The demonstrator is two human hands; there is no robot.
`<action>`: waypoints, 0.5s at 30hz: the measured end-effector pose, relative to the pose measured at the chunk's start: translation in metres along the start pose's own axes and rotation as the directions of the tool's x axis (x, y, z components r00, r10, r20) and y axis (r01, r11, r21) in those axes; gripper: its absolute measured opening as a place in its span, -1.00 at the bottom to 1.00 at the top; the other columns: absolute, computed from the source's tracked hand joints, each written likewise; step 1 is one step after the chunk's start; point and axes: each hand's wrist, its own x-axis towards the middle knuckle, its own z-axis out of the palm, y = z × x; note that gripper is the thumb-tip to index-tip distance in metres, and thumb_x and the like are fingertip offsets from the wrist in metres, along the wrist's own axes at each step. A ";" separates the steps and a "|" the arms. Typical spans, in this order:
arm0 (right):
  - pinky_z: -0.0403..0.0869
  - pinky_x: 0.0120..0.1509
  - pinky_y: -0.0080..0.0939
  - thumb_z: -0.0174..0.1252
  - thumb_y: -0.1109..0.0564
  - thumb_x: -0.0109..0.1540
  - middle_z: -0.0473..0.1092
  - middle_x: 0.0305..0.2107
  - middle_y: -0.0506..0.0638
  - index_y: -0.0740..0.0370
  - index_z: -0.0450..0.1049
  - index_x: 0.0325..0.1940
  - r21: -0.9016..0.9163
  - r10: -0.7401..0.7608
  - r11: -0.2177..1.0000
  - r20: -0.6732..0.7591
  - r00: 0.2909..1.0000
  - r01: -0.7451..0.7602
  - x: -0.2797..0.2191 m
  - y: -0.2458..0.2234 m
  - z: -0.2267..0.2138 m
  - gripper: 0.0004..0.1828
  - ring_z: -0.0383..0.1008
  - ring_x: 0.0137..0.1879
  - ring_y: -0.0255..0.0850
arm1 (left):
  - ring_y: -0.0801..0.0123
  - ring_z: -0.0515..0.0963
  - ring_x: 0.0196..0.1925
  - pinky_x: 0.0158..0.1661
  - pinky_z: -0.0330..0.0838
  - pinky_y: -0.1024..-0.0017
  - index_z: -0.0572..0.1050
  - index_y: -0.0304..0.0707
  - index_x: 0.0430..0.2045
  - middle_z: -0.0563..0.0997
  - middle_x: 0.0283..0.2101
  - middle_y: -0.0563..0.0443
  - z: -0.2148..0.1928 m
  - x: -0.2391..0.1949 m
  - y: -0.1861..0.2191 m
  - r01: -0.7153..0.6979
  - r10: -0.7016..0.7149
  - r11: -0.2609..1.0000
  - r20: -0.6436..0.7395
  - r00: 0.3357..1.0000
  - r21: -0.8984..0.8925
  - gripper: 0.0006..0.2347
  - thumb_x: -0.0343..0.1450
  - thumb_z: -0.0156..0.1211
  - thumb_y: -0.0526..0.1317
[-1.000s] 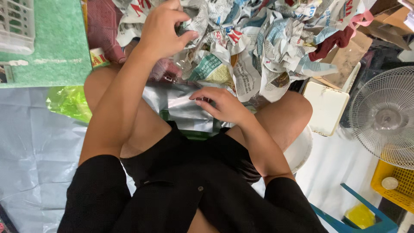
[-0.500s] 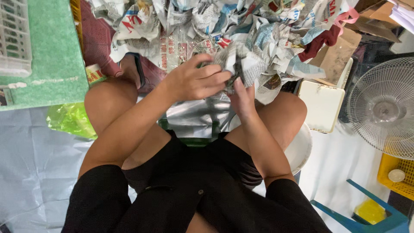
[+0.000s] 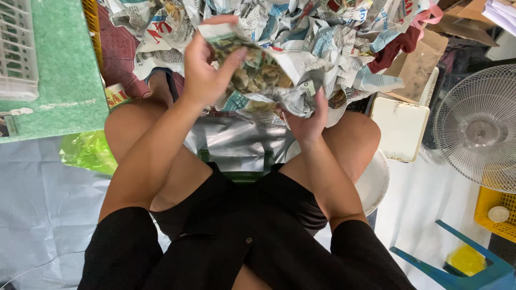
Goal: The person sits cross-legged and repeatedly folds newspaper sheets by hand into small rectangular packets. They pick up sheets from a large pile on their lap, fold them multiple times, and place the finished packets into a white basket to the left.
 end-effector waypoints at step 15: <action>0.47 0.18 0.14 -0.25 -0.56 0.30 0.33 0.23 0.03 0.05 0.10 0.48 -0.111 -0.036 0.994 -0.197 0.980 0.014 0.015 0.018 -0.011 -0.12 0.41 0.27 0.00 | -0.05 0.58 0.05 0.07 0.48 0.16 0.44 -0.36 0.10 0.54 0.02 -0.19 0.002 0.000 0.003 -0.488 0.297 0.772 0.449 0.843 0.407 -0.50 0.22 0.33 -0.43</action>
